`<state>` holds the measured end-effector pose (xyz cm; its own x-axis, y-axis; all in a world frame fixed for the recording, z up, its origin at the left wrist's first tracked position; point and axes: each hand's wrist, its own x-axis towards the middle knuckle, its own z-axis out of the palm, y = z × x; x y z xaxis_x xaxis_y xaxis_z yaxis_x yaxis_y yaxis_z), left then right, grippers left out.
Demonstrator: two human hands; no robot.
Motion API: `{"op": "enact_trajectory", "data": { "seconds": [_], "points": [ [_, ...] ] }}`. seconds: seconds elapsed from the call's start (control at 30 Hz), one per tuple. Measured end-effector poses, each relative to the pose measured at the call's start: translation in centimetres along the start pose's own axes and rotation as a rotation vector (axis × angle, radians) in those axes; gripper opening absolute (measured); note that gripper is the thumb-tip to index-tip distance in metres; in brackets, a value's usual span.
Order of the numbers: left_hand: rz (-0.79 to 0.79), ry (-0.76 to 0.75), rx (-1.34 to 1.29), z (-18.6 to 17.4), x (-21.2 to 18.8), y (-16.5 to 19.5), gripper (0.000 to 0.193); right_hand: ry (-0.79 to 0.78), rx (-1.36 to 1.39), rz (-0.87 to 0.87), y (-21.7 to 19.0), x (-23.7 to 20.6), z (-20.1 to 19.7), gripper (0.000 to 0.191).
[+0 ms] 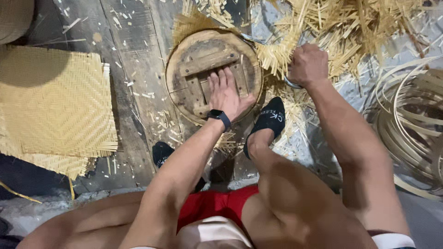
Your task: The person assembles round woven trays by placing a bamboo mat on a wooden block, fitting a circular frame around it, and trimming the excess mat with shears. The person repeats this process for multiple trays.
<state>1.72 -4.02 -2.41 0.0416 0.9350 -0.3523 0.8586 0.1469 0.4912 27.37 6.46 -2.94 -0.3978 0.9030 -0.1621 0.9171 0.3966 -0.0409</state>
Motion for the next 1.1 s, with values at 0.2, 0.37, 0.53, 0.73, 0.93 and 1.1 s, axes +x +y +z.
{"op": "enact_trajectory", "data": {
  "seconds": [0.2,0.37,0.53,0.73,0.93,1.1],
  "points": [
    [0.046,0.004,-0.007,-1.2,0.1,0.3,0.118,0.010,-0.114,-0.015,-2.4,4.9,1.3,0.022],
    [0.221,-0.152,0.069,-3.5,-0.8,-0.6,0.117,-0.296,-0.151,0.020,1.7,2.1,0.5,0.032],
    [0.270,-0.233,0.160,-3.9,-0.9,-0.6,0.117,0.047,-0.179,-0.049,-0.5,3.0,1.3,0.025],
    [0.387,-0.286,0.249,-4.1,-0.8,-2.4,0.119,-0.330,0.179,0.271,-0.8,4.1,-0.3,0.037],
    [0.508,-0.374,0.330,-4.4,-1.0,-3.3,0.114,-0.023,-0.016,0.058,-0.1,2.0,-0.1,0.028],
    [0.519,-0.417,0.345,-4.9,-0.8,-3.5,0.114,-0.200,0.096,0.241,-2.8,4.5,1.6,0.032]
  ]
}}
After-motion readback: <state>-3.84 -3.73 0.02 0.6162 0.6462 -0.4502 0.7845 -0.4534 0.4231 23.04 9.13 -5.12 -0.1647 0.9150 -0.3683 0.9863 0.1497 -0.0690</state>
